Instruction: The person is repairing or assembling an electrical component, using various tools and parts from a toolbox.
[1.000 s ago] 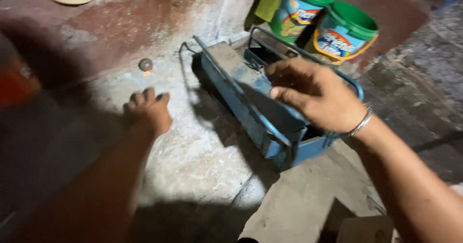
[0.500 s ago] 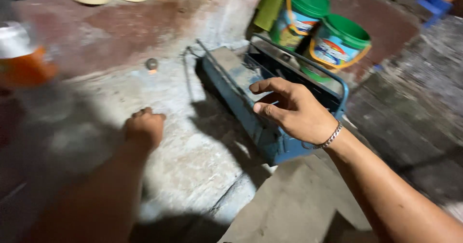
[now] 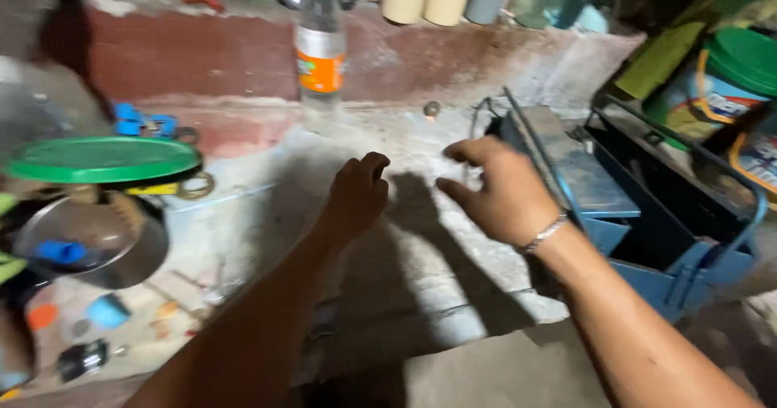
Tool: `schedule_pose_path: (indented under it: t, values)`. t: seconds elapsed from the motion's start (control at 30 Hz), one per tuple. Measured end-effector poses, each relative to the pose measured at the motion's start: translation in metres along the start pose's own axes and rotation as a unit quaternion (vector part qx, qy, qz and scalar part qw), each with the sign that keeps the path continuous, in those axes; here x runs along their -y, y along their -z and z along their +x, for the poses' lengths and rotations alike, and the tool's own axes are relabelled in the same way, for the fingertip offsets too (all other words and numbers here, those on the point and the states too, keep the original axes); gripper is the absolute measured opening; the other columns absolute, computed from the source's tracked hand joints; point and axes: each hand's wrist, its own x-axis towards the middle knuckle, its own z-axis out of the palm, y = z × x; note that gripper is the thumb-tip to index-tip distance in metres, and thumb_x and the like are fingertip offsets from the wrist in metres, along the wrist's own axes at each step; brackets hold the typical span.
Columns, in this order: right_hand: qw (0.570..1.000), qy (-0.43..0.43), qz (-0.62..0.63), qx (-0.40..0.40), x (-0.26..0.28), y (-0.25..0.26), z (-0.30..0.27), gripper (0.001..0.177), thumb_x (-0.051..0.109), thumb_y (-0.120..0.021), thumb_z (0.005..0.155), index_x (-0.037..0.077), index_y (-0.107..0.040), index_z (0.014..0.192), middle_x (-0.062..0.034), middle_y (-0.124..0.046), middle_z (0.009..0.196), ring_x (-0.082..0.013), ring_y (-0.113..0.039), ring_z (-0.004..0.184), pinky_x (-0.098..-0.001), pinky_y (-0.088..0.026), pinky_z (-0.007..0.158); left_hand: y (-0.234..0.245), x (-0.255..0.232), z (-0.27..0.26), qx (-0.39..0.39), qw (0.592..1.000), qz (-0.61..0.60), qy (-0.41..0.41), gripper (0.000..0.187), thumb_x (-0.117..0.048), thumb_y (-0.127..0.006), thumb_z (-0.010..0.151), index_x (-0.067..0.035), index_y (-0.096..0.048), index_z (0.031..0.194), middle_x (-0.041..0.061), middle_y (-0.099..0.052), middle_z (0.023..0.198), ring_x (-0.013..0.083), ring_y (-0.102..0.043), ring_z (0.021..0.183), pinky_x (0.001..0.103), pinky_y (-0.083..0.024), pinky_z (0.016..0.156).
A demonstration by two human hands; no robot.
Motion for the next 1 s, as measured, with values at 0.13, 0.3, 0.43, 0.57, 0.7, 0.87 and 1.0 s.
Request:
schedule_pose_path:
  t: [0.13,0.3,0.43,0.57,0.7,0.87,1.0]
  values:
    - [0.995,0.025,0.077,0.061,0.034,-0.059,0.003,0.041,0.025,-0.079,0.083,0.006,-0.069,0.118,-0.0169,-0.073,0.11,-0.0299,-0.072,0.096,-0.0398,-0.058,0.078,0.029,0.02,-0.024,-0.075,0.997,0.019,0.001,0.034,-0.011,-0.059,0.086,-0.014,-0.066,0.12,0.024,-0.067,0.099,0.0461,-0.064,0.095,0.057,-0.051,0.086]
    - [0.966,0.023,0.22,0.135,0.118,-0.119,0.007,0.041,0.022,-0.074,0.086,0.007,-0.066,0.123,-0.0112,-0.076,0.11,-0.0209,-0.077,0.085,-0.0349,-0.062,0.075,0.121,0.048,-0.06,-0.107,0.993,0.0,-0.052,0.019,-0.011,-0.06,0.089,-0.003,-0.06,0.107,0.023,-0.068,0.094,0.0464,-0.064,0.094,0.056,-0.05,0.082]
    - [0.956,0.014,0.247,0.159,0.206,-0.151,0.016,0.04,0.021,-0.073,0.087,0.007,-0.065,0.124,-0.0101,-0.076,0.108,-0.0194,-0.075,0.081,-0.0346,-0.06,0.072,0.199,0.091,-0.109,-0.117,0.992,0.028,-0.031,0.021,-0.008,-0.057,0.085,-0.003,-0.06,0.105,0.023,-0.069,0.096,0.0461,-0.065,0.095,0.056,-0.051,0.08]
    - [0.947,-0.024,0.257,0.19,0.286,-0.195,0.027,0.025,0.016,-0.067,0.092,0.005,-0.066,0.115,-0.009,-0.074,0.096,-0.0169,-0.07,0.078,-0.0325,-0.058,0.071,0.273,0.129,-0.148,-0.137,0.988,0.051,-0.047,0.017,-0.011,-0.058,0.092,-0.004,-0.06,0.107,0.025,-0.068,0.098,0.0472,-0.064,0.095,0.057,-0.051,0.08]
    - [0.921,-0.024,0.34,0.186,0.332,-0.238,0.029,0.018,0.006,-0.067,0.092,0.0,-0.065,0.109,-0.0055,-0.068,0.089,-0.0125,-0.064,0.084,-0.0299,-0.056,0.078,0.355,0.123,-0.171,-0.059,0.987,0.115,0.098,0.028,-0.023,-0.061,0.091,-0.014,-0.06,0.118,0.021,-0.07,0.106,0.045,-0.066,0.1,0.057,-0.053,0.083]
    - [0.877,-0.076,0.42,0.22,0.36,-0.261,0.032,0.023,0.004,-0.065,0.09,0.0,-0.064,0.112,-0.0014,-0.069,0.089,-0.0096,-0.065,0.084,-0.0278,-0.056,0.078,0.397,0.179,-0.194,-0.046,0.955,0.221,0.195,0.046,-0.038,-0.073,0.082,-0.01,-0.059,0.116,0.02,-0.069,0.11,0.044,-0.067,0.102,0.056,-0.053,0.084]
    - [0.886,-0.119,0.372,0.248,0.375,-0.265,0.026,0.021,0.007,-0.067,0.09,-0.001,-0.066,0.11,-0.0029,-0.069,0.089,-0.0108,-0.064,0.08,-0.0278,-0.055,0.072,0.402,0.231,-0.207,-0.01,0.945,0.241,0.22,0.038,-0.038,-0.073,0.08,-0.015,-0.071,0.111,0.016,-0.073,0.111,0.0392,-0.07,0.103,0.054,-0.054,0.087]
